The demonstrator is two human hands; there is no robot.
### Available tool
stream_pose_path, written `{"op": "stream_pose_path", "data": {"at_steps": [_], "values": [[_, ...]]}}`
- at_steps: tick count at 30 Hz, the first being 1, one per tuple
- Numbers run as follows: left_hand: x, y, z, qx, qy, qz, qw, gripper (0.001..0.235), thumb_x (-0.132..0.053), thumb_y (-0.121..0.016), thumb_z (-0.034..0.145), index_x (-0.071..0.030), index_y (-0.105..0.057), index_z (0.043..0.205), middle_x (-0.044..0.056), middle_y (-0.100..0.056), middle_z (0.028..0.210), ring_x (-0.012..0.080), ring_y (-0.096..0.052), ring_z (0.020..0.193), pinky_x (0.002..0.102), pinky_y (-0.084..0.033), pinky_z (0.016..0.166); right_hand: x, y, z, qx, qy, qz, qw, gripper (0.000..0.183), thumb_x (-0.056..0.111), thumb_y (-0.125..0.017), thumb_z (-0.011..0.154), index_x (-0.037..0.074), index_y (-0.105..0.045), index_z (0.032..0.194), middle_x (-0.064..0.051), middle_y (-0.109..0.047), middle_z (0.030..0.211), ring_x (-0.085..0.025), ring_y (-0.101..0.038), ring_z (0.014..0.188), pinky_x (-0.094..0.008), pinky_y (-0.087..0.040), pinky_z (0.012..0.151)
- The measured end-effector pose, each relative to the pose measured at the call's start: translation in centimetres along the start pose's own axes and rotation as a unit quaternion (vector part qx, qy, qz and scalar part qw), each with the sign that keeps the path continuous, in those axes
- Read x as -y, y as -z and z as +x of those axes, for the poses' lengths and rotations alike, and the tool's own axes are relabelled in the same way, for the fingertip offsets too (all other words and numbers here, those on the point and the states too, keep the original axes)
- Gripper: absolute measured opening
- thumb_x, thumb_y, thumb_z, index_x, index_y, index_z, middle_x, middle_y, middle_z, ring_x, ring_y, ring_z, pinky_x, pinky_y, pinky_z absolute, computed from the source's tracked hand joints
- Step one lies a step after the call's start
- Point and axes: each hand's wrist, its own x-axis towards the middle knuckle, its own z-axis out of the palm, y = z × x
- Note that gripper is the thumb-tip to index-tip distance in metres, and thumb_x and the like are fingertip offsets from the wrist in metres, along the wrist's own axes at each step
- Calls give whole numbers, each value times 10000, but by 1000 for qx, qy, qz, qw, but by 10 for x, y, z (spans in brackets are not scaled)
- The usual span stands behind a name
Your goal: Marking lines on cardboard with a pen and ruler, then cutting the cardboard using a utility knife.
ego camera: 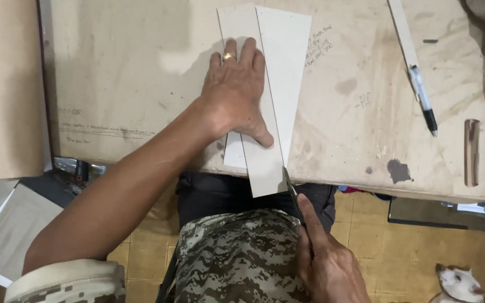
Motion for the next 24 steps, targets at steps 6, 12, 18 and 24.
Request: {"op": "stream_pose_path", "data": {"at_steps": [6,12,18,24], "values": [[-1,3,0,27,8,2,1000,1634,-709,-1016,478,34,-84,1596,216,5,1685,479,24,1545,589,-66,1240,-12,6,0,-11,-3,110,994,705,367,-512,972,493,-275,1623,-118,-709,648,-249,-686,556,-392,-566,638],[-3,8,-9,34,6,-1,999,1579,-680,-977,579,10,-10,1618,231,75,1700,479,65,1541,593,-44,1237,-8,26,28,-190,166,226,941,558,260,-445,1012,168,-394,1560,-62,-594,1025,-164,-502,838,-295,-511,603],[4,12,-16,-40,-38,-48,997,1524,-625,-991,447,98,-229,1551,301,-200,1613,573,-106,1500,685,-154,1173,71,72,95,-266,201,196,922,560,324,-472,1001,276,-438,1558,-201,-656,1355,-464,-656,1159,-521,-536,898],[2,23,-25,-8,-56,-80,995,1442,-533,-978,490,149,-250,1533,339,-265,1571,587,-146,1488,700,-191,1156,130,112,127,-202,216,193,936,555,280,-400,1032,212,-414,1582,-338,-657,1270,-542,-619,1176,-642,-541,935]]}}
